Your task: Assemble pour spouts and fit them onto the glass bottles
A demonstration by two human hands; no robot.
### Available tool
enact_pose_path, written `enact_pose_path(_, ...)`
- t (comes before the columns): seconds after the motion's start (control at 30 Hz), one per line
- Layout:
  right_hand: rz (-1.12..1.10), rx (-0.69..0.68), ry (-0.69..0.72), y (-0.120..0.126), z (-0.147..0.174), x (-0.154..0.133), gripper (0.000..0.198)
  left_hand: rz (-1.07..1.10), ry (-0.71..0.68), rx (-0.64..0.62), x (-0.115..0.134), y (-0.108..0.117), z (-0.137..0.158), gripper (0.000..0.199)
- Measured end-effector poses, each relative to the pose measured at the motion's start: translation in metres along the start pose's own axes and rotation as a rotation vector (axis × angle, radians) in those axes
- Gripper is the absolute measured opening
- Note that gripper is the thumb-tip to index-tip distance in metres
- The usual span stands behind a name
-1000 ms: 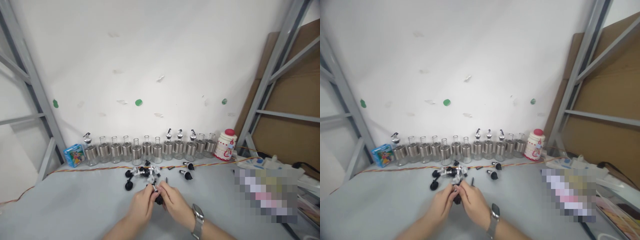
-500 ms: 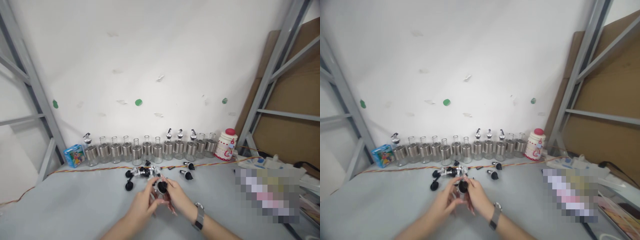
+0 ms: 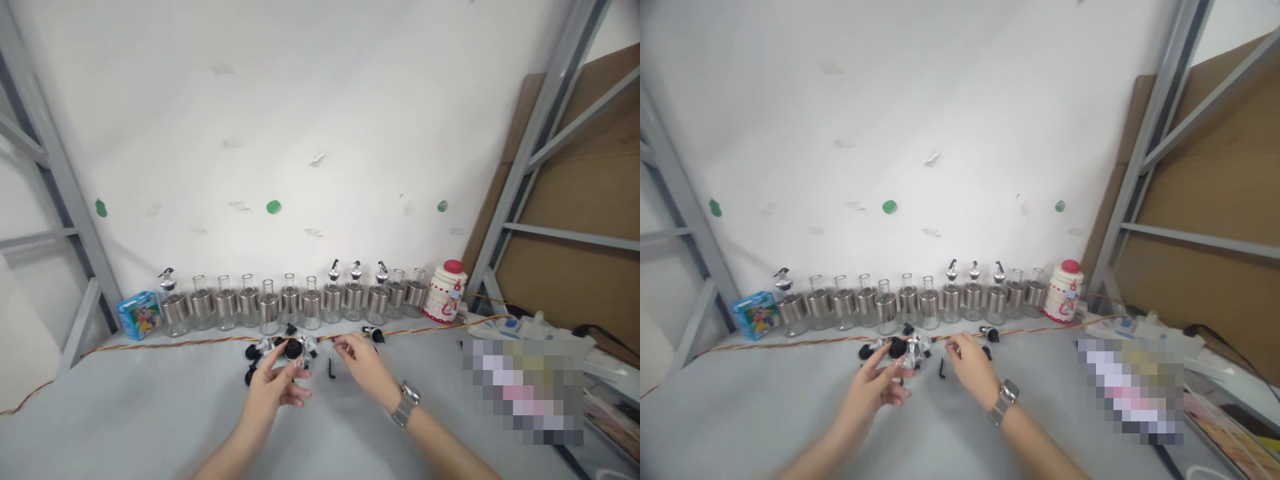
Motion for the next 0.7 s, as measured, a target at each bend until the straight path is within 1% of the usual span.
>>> enact_pose_path(0.03, 0.037, -0.049, 0.011, 0.000, 0.001, 0.000, 0.011, 0.065, 0.013, 0.025, 0.003, 0.000, 0.001, 0.070)
enact_pose_path(0.1, 0.081, -0.132, 0.010, -0.003, 0.005, -0.003, 0.007, 0.181, 0.022, 0.014, 0.008, 0.002, 0.002, 0.061)
enact_pose_path(0.13, 0.093, -0.154, 0.007, -0.005, 0.007, -0.005, 0.006, 0.234, 0.020, -0.009, 0.010, 0.002, 0.002, 0.055)
enact_pose_path(0.2, 0.120, -0.141, 0.023, -0.010, 0.012, -0.009, 0.008, 0.323, 0.018, -0.057, 0.013, 0.005, 0.001, 0.043)
enact_pose_path(0.3, 0.198, -0.122, 0.139, -0.017, 0.014, -0.013, 0.018, 0.392, 0.031, -0.055, 0.011, 0.010, -0.002, 0.033)
enact_pose_path(0.4, 0.260, -0.210, 0.261, -0.025, 0.010, -0.013, 0.025, 0.391, 0.003, -0.018, 0.008, 0.013, -0.006, 0.026)
enact_pose_path(0.5, 0.249, -0.262, 0.306, -0.032, 0.006, -0.009, 0.024, 0.374, -0.018, -0.018, 0.005, 0.013, -0.006, 0.027)
enact_pose_path(0.57, 0.220, -0.253, 0.306, -0.035, 0.004, -0.005, 0.024, 0.363, -0.020, 0.000, 0.004, 0.010, -0.006, 0.031)
enact_pose_path(0.7, 0.157, -0.201, 0.267, -0.038, 0.003, 0.003, 0.021, 0.349, -0.015, 0.097, 0.002, 0.006, -0.005, 0.038)
Point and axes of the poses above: each hand's wrist, its own z-axis away from the middle knuckle, its own y-axis out of the back of the hand, x = y × z, the point moved 1 cm from there along -z, towards the middle knuckle, and after that the axes turned 8 degrees about -z, right-handed, at the moved point
